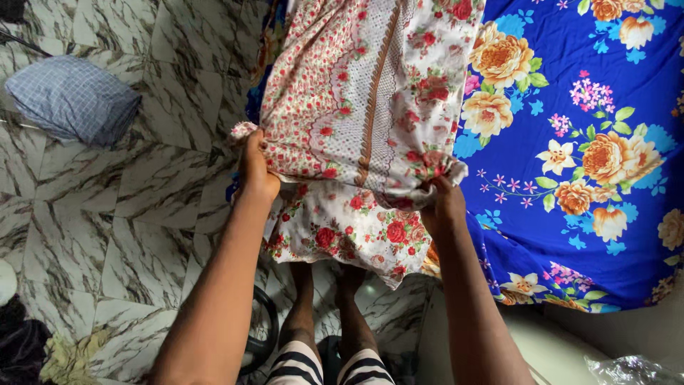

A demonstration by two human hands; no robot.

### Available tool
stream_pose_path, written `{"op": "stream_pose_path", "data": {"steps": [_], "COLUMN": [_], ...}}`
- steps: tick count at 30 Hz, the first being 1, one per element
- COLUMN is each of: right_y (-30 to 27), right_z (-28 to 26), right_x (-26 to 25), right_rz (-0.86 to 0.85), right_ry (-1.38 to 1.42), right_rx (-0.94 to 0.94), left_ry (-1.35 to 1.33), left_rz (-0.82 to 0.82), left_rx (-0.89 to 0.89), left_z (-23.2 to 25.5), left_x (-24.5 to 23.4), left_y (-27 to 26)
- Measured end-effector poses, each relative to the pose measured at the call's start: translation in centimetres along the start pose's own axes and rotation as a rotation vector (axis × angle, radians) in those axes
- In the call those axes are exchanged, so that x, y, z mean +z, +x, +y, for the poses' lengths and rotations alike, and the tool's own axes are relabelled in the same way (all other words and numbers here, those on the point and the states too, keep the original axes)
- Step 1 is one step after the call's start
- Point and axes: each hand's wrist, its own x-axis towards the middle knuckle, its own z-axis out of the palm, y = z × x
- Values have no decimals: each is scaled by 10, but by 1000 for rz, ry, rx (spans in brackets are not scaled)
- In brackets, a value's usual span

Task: The person folds a large floral-patterned cloth on a bed by repeatedly aligning edges and smoothing the surface by hand.

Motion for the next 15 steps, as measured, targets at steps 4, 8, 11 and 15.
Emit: {"op": "stream_pose_path", "data": {"steps": [4, 8, 11, 15], "right_y": [-46, -66, -76, -93], "right_z": [-11, 12, 35, 65], "right_x": [29, 9, -24, -67], "right_rz": [0, 103, 149, 24], "right_ry": [-5, -304, -782, -840], "right_rx": [-52, 29, 16, -9], "left_ry": [45, 272, 475, 779], "left_rz": [14, 64, 127, 17], "left_rx": [-130, -222, -211, -330], "left_z": [-3, -13, -13, -13], "left_x": [-30, -68, -76, -85], "left_y": [-21, -40, -54, -83]}}
